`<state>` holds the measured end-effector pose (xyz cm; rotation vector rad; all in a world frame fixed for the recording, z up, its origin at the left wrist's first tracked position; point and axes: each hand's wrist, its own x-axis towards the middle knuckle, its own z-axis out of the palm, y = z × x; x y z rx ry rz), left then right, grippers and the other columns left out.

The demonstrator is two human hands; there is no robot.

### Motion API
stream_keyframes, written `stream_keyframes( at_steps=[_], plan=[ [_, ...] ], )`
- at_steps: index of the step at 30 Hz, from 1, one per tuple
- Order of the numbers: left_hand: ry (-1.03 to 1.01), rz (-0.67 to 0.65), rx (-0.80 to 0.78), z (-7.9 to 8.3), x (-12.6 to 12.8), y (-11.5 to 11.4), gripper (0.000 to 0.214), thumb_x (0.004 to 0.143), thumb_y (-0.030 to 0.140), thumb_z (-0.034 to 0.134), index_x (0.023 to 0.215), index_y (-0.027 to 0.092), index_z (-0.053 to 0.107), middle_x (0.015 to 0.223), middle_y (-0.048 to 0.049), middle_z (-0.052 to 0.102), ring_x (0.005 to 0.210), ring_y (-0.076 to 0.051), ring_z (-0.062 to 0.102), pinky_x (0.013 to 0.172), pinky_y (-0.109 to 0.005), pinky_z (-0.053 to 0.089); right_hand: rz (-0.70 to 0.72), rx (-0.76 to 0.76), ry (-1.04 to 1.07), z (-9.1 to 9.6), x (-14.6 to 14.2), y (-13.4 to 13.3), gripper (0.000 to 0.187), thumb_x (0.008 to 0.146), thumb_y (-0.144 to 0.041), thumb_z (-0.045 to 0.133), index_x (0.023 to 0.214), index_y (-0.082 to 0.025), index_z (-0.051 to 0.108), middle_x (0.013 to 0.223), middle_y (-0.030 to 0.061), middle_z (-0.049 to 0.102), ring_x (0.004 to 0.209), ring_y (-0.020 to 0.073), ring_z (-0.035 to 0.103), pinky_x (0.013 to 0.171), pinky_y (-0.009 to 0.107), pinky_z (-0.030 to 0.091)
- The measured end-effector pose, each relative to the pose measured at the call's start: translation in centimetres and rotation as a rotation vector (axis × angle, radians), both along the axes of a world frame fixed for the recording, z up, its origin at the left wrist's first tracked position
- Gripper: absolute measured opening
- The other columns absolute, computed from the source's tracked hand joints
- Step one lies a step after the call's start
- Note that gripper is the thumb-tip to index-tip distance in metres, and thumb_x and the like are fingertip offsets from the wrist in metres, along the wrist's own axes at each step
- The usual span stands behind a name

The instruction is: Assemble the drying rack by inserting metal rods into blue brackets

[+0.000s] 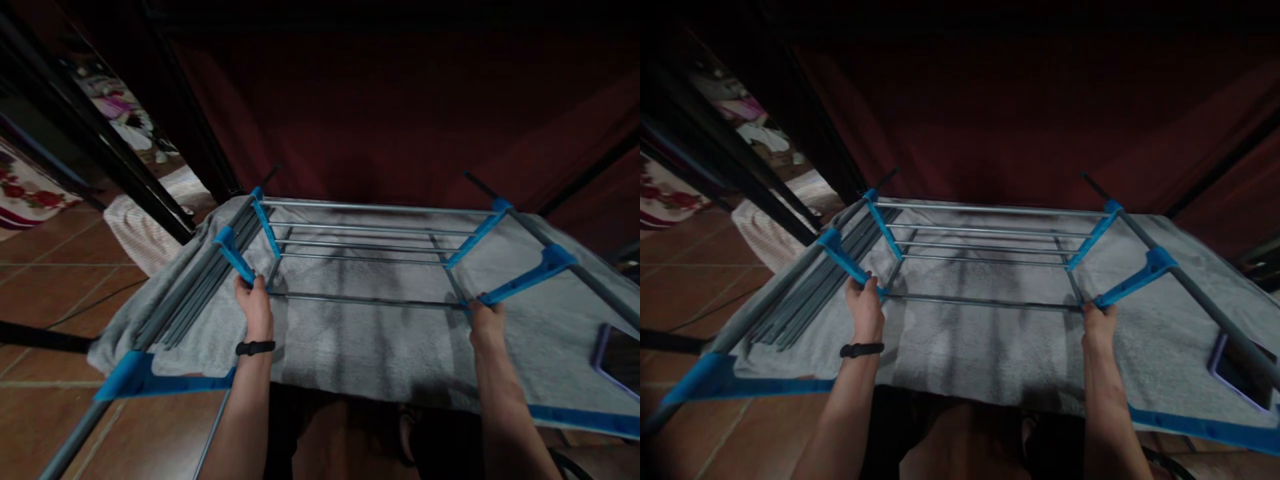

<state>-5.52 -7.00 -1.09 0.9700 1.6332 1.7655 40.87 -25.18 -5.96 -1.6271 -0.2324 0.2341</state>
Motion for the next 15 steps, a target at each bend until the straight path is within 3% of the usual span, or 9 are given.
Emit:
stream_keyframes(
  at_steps=[7,15],
  plan=[
    [-0.039,-0.066,0.026,0.6,0.1,-0.4,0.040,0.083,0.056,0.061,0.088,0.017,0.057,0.082,-0.0004,0.060,0.086,-0.018,0.059,0.085,-0.034,0.045,-0.068,0.116,0.080,0.0,-0.1,0.4,0.034,0.052,-0.018,0.063,0.085,-0.019,0.056,0.077,-0.0065,0.054,0.074,0.0113,0.050,0.069,0.027,0.041],
    [0.151,-0.001,0.071,-0.4,0.1,0.7,0.036,0.090,0.052,0.053,0.088,0.017,0.059,0.081,-0.0043,0.065,0.082,-0.020,0.064,0.081,-0.035,0.049,-0.096,0.128,0.003,-0.4,0.2,0.8,0.023,0.055,-0.020,0.063,0.077,-0.018,0.060,0.071,-0.0053,0.056,0.073,0.0126,0.051,0.070,0.027,0.040]
  ],
)
